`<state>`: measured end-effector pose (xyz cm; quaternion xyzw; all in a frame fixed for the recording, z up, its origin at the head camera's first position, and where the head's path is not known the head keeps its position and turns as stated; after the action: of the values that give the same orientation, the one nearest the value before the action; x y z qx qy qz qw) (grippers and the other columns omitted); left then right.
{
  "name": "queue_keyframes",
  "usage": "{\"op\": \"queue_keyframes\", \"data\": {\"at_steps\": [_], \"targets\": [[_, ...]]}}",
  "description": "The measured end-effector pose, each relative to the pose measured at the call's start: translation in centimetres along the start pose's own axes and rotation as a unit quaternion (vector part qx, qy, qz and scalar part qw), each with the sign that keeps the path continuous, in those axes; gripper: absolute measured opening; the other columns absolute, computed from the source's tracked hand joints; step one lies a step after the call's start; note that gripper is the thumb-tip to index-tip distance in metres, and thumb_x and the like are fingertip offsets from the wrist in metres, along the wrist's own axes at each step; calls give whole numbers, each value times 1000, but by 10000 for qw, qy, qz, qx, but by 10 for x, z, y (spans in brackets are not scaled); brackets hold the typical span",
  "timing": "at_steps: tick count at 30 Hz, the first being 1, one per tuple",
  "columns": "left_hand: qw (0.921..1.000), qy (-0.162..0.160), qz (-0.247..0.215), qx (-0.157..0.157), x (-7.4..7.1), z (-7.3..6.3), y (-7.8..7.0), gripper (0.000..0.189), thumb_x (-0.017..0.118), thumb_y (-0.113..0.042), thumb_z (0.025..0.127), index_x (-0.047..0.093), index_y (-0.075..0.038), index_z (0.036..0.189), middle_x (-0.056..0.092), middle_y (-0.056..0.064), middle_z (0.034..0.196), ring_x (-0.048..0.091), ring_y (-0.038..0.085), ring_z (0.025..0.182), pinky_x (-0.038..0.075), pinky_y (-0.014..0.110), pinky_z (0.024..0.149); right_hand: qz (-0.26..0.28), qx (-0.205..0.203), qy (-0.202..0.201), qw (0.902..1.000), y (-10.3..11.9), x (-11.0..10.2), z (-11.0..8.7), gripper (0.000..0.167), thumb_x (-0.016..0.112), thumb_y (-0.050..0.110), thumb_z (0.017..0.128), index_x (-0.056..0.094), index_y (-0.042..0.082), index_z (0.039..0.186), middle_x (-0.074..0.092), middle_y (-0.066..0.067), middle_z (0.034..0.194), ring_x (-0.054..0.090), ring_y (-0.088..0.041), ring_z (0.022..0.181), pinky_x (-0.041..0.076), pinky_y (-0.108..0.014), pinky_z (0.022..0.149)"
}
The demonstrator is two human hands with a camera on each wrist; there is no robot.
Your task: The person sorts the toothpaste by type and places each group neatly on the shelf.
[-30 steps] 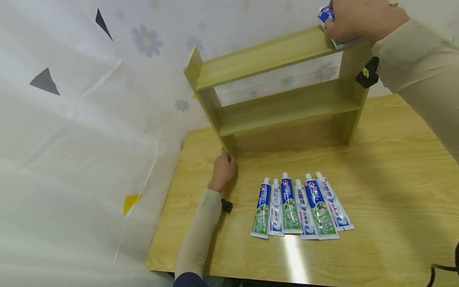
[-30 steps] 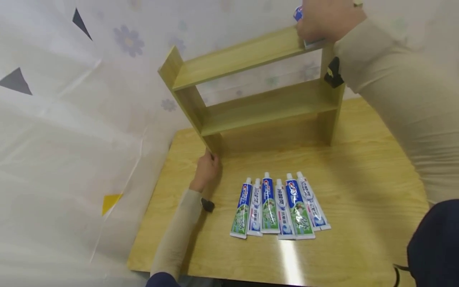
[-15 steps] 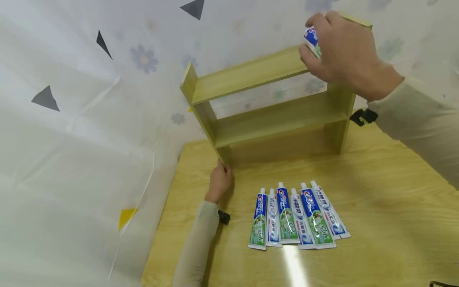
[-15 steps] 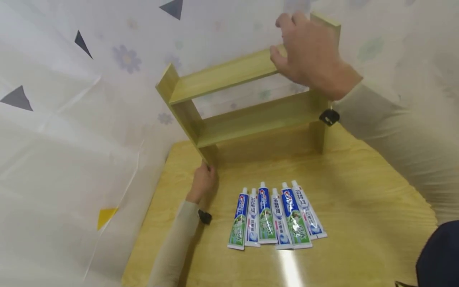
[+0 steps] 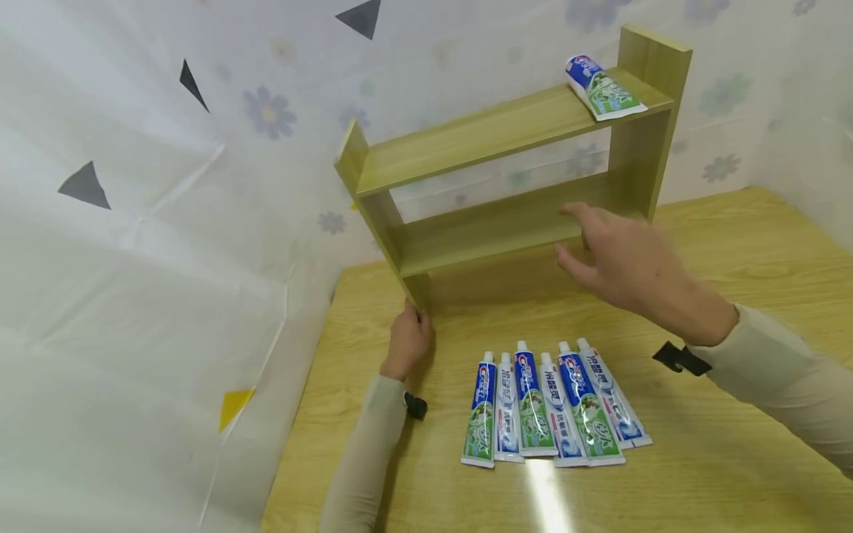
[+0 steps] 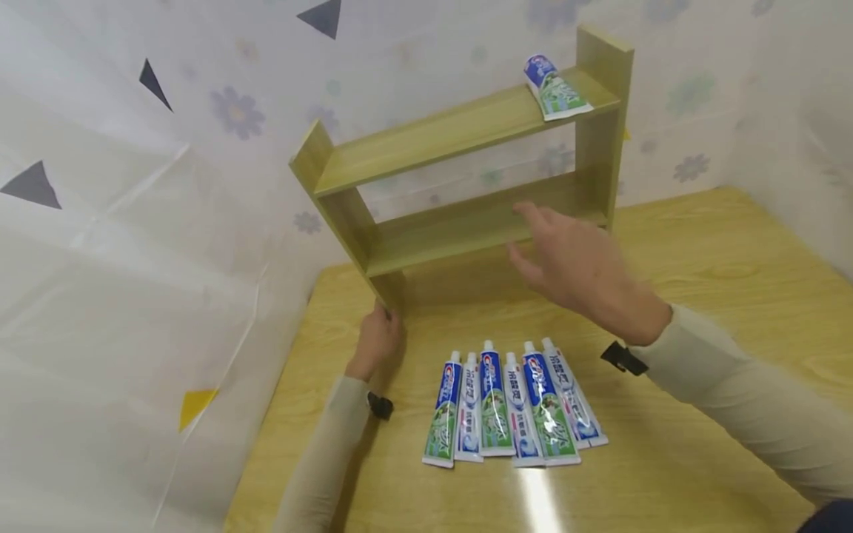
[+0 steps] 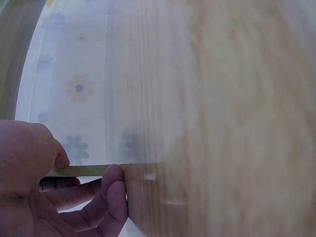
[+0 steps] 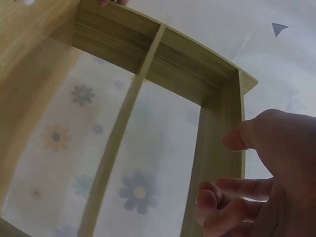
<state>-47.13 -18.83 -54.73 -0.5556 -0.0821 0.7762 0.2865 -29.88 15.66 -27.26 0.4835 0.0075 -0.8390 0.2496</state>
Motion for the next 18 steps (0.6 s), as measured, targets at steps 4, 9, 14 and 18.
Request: {"op": "queue_keyframes", "data": {"at_steps": [4, 9, 14, 18], "targets": [[10000, -67, -14, 34, -3, 0, -5, 16, 50, -24, 111, 52, -8, 106, 53, 0, 69, 49, 15, 56, 40, 30, 49, -23, 497, 1104, 9926, -11, 43, -25, 67, 67, 33, 108, 42, -2, 159, 70, -21, 93, 44, -15, 48, 32, -28, 42], [10000, -41, 3, -15, -7, -1, -8, 14, 49, -22, 111, 51, -10, 103, 52, -1, 68, 48, 13, 54, 39, 30, 48, -226, 684, 2353, 9692, -17, 106, -71, 82, 69, 43, 106, 37, -8, 161, 75, -28, 102, 50, -15, 50, 33, -26, 43], [9999, -6, -105, -33, -16, -6, -17, 16, 48, -22, 112, 53, -7, 106, 52, 1, 68, 49, 17, 55, 42, 35, 49, 116, 767, 2771, 9577, -20, 139, -108, 82, 73, 37, 104, 36, -11, 159, 66, -10, 78, 50, -14, 51, 35, -28, 46], [9998, 21, -191, -78, -13, -7, -16, 17, 48, -22, 112, 53, -6, 109, 53, 2, 69, 49, 16, 55, 43, 34, 49, 326, 881, 2982, 9499, -23, 148, -124, 79, 71, 31, 104, 35, -14, 157, 68, -11, 81, 53, -14, 55, 38, -29, 48]]}}
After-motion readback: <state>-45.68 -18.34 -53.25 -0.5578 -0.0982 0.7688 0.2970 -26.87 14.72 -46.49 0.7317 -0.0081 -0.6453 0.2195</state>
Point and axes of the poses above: each hand's wrist, its own z-axis towards the middle knuckle, its own x-axis out of the palm, y = z × x, the point moved 10 cm from there along z, towards the middle knuckle
